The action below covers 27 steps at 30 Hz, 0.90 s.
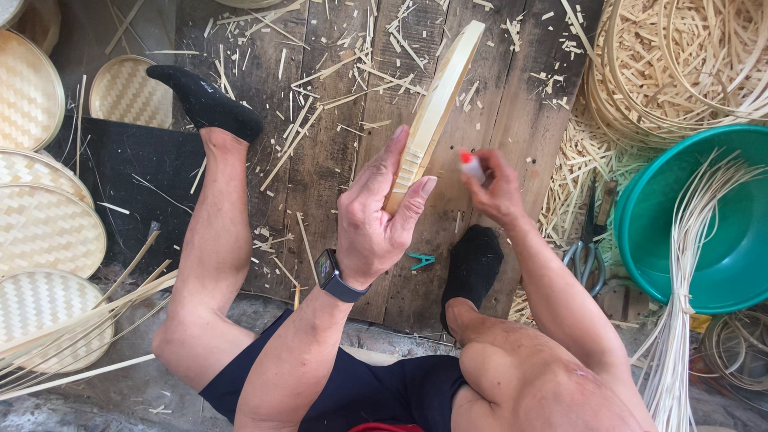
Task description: The person applies glue to bamboo strips and attaches them to the rim of circular woven bamboo bases to construct baskets, using clips to secure the strips.
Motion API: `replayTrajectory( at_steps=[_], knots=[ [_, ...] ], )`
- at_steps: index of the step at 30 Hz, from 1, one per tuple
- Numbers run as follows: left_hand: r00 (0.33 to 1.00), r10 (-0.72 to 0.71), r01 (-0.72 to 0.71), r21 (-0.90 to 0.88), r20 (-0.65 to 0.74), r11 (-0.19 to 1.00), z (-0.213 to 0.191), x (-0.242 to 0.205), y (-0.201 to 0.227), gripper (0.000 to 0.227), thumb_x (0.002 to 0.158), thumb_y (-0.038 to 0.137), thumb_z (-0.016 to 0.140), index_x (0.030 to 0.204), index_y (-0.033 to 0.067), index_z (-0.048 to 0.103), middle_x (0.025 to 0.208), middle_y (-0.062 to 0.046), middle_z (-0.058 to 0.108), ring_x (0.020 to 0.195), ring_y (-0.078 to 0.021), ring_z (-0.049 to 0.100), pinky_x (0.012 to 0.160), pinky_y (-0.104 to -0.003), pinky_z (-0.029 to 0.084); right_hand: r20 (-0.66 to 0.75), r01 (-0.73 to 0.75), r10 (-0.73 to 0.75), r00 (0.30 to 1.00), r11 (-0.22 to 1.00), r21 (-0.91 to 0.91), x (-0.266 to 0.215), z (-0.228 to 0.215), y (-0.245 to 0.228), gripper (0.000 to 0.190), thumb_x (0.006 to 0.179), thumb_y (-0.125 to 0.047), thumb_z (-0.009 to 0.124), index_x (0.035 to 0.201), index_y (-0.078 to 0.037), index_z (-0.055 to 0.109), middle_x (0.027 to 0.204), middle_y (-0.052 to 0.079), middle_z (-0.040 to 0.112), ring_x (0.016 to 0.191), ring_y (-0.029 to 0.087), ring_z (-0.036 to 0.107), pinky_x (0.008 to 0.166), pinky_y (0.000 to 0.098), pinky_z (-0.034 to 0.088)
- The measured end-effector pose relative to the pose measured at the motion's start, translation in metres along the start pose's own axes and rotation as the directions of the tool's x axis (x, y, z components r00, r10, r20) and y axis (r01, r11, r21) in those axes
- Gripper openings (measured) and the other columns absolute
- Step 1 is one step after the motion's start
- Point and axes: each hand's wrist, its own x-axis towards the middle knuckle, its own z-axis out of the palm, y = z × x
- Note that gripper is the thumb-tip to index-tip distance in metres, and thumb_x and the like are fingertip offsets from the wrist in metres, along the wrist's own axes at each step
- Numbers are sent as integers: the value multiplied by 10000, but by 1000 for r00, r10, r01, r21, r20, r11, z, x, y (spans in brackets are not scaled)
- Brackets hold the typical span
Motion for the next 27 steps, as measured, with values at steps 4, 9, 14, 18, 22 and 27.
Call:
replayTrajectory(
  at_steps=[4,9,14,18,22,27],
  knots=[
    [1000,-16,16,-15,-6,1000,1,0,-1,560,1067,204,707,1534,-2,478,1370,-223,685,1202,-270,746,1015,-354,615,-252,49,-63,966,997,-60,10,-24,32,356,894,-84,784,1178,-1,586,1089,151,668,970,252,665,820,417,575],
    [998,15,-12,39,-65,999,0,-7,-11,516,1050,222,708,1475,-18,541,1306,-226,709,1137,-264,761,946,-352,635,-479,-22,20,878,1000,1,30,-32,57,338,903,-62,762,1191,-11,592,1039,117,677,895,223,690,799,375,563],
    [921,-267,268,-36,-283,963,-33,-18,-23,391,1041,158,687,1371,-49,653,1161,-175,757,957,-171,683,843,-305,562,-608,17,-78,790,994,-106,31,-34,53,588,755,-72,821,1260,12,531,1042,163,645,901,275,666,788,387,552],
    [804,-456,190,-562,-382,805,-64,-19,-30,401,1067,135,613,1395,-91,564,1359,-175,656,1199,-243,661,1062,-358,521,-144,-313,449,882,785,535,-27,-22,17,518,972,-390,629,1353,-69,487,1049,135,681,867,219,672,739,354,553],
    [826,-507,232,-670,-247,705,-60,-40,-36,516,1076,225,513,1494,-71,451,1483,-187,569,1326,-291,597,1126,-404,473,179,-232,152,972,496,837,-79,-19,-21,491,1019,-415,442,1401,-108,478,1142,79,679,892,128,644,715,303,565],
    [803,-590,504,-629,89,591,-32,-65,-56,582,1004,232,578,1500,-53,474,1432,-191,601,1193,-278,623,961,-428,536,-509,156,112,854,877,454,-78,-72,-19,360,1084,-264,527,1313,9,578,1233,107,677,1105,140,628,950,287,506]
  ],
)
